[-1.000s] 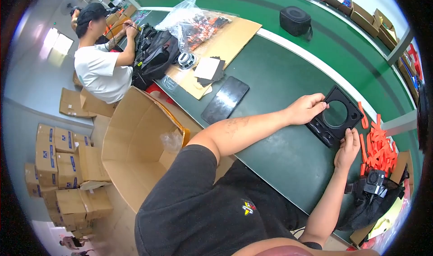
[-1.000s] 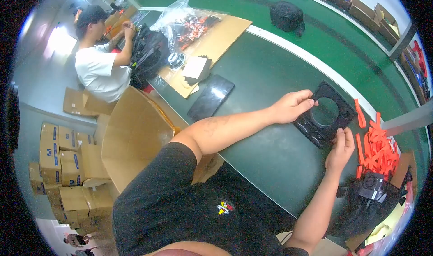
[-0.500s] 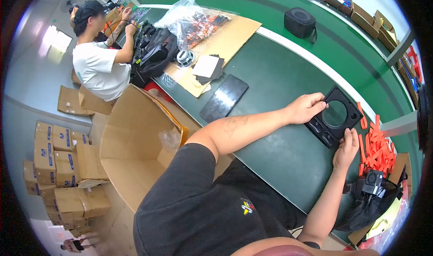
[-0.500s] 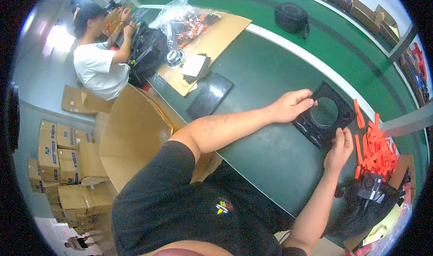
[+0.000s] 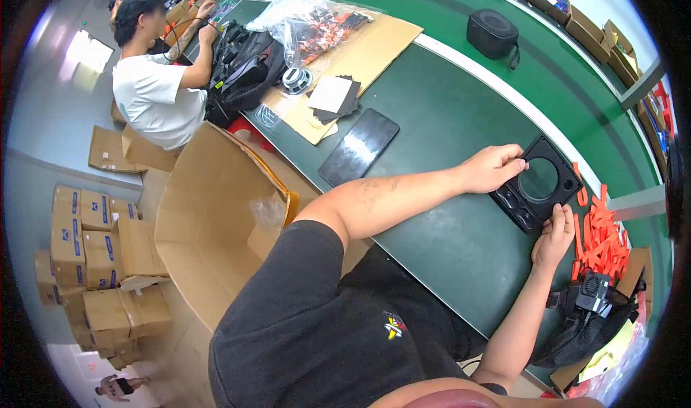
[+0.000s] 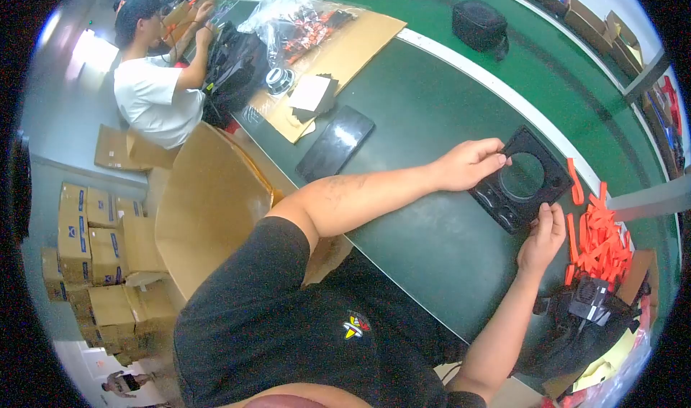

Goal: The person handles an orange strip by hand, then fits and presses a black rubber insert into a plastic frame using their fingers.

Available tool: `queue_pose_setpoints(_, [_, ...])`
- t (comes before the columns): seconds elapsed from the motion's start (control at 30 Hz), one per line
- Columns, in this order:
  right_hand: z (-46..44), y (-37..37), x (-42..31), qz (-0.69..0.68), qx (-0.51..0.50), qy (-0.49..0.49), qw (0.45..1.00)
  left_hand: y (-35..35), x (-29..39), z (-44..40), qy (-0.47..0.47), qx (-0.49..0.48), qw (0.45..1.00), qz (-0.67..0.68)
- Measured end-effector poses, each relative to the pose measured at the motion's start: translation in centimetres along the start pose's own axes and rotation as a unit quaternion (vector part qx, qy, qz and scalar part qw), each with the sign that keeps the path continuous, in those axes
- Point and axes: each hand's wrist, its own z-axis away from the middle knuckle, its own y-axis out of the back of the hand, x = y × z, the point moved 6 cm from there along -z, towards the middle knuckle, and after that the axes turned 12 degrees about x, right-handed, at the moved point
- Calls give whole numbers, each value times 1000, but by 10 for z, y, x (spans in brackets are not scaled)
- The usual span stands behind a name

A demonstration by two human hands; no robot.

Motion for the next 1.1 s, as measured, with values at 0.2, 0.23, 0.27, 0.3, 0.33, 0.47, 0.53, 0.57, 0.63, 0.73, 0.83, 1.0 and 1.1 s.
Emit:
queue_pose_setpoints(0.2, [-5,11,8,19,68,-13,997,6,5,-2,-117,62,991,-27])
queue_pose_setpoints(0.23, [-6,13,7,20,84,-20,996,5,4,-3,-118,67,990,-27])
queue_pose_setpoints(0.27, [-6,12,6,25,84,-12,996,7,7,-1,-125,76,989,-26])
queue_pose_setpoints(0.3, [-8,16,9,27,80,-10,996,5,3,-3,-124,77,988,-43])
queue_pose_setpoints(0.33, [-11,17,10,29,69,-11,997,6,4,-2,-129,83,987,-41])
queue_pose_setpoints(0.47, [-10,15,7,41,38,-8,998,9,9,3,-127,85,988,-21])
queue_pose_setpoints(0.53, [-9,11,4,47,54,-8,997,7,5,1,-122,84,989,-13])
queue_pose_setpoints(0.57, [-10,11,3,47,53,-6,998,7,4,0,-115,78,990,-5])
queue_pose_setpoints(0.63, [-9,9,3,46,25,-6,999,8,4,-2,-126,81,989,-16])
queue_pose_setpoints(0.73, [-9,14,4,60,37,-10,997,8,4,1,-120,81,989,-21])
queue_pose_setpoints(0.83, [-11,17,5,79,75,6,994,15,6,1,-132,96,986,-34])
queue_pose_setpoints(1.0, [9,-6,-19,303,60,163,937,5,-7,-2,-33,46,998,5])
queue_pose_setpoints(1.1, [10,-8,-14,121,79,31,989,4,-6,-6,-40,32,998,-23])
